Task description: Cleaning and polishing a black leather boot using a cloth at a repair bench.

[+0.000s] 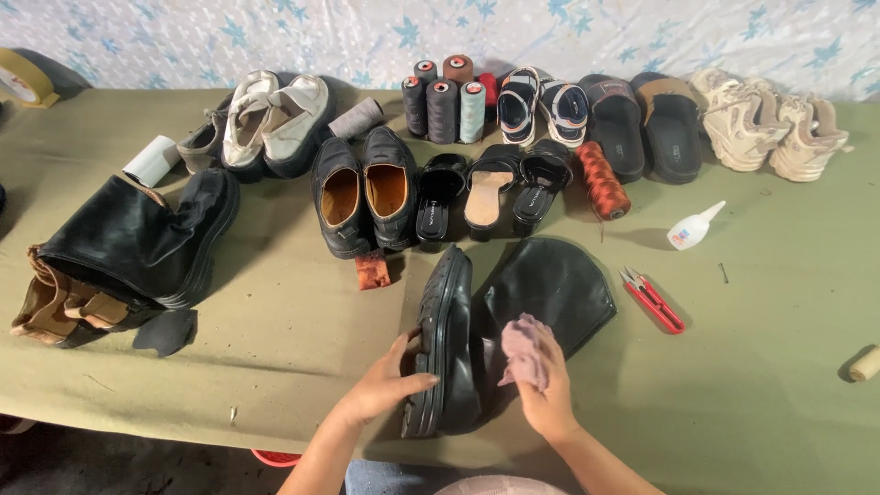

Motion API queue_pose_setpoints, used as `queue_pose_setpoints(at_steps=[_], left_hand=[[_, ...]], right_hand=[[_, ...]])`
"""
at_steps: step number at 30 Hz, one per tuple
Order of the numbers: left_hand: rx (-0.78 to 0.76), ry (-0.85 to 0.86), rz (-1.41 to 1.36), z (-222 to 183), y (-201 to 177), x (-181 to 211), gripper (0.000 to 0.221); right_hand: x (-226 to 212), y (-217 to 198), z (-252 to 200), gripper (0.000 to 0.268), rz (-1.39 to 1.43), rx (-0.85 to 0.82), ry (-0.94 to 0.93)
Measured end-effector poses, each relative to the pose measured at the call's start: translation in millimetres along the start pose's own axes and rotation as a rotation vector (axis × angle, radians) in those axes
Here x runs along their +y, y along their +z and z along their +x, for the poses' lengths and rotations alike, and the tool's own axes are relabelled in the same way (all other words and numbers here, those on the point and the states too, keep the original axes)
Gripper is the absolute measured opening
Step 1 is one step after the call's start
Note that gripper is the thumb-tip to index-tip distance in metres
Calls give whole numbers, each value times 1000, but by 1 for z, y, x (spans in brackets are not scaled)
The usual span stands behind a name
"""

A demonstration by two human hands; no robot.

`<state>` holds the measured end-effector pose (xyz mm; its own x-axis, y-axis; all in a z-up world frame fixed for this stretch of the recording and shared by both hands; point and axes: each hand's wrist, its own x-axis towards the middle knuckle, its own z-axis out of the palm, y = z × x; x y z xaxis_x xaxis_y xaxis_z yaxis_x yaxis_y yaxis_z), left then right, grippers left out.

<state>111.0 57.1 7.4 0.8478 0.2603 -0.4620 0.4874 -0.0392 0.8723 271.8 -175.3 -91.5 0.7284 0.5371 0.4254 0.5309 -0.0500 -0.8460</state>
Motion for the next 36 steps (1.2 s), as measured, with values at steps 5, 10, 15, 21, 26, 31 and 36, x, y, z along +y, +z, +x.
queue_pose_setpoints(at_steps=[5, 10, 15, 21, 26, 31, 36], left_hand=[[-6, -22, -547, 0, -6, -34, 82], [94, -26, -1061, -5, -33, -116, 46], [480, 48, -1123, -79, -36, -72, 47], [6, 955, -1346, -83, -44, -99, 54], [-2, 674, -1219, -84, -46, -102, 62], [-371, 999, -1283, -89, 2, 3, 58], [96, 486, -1189, -76, -11, -79, 70]], right_hand=[[19, -12, 3, 41, 221, 200, 188], [6, -46, 21, 38, -14, 301, 449], [10, -51, 32, 52, -557, -22, -316], [12, -27, 0, 117, -764, -95, 8], [-43, -15, 0, 91, -622, -102, -159], [-47, -12, -1, 67, -535, -262, 18], [-64, -13, -19, 37, -117, -239, -297]])
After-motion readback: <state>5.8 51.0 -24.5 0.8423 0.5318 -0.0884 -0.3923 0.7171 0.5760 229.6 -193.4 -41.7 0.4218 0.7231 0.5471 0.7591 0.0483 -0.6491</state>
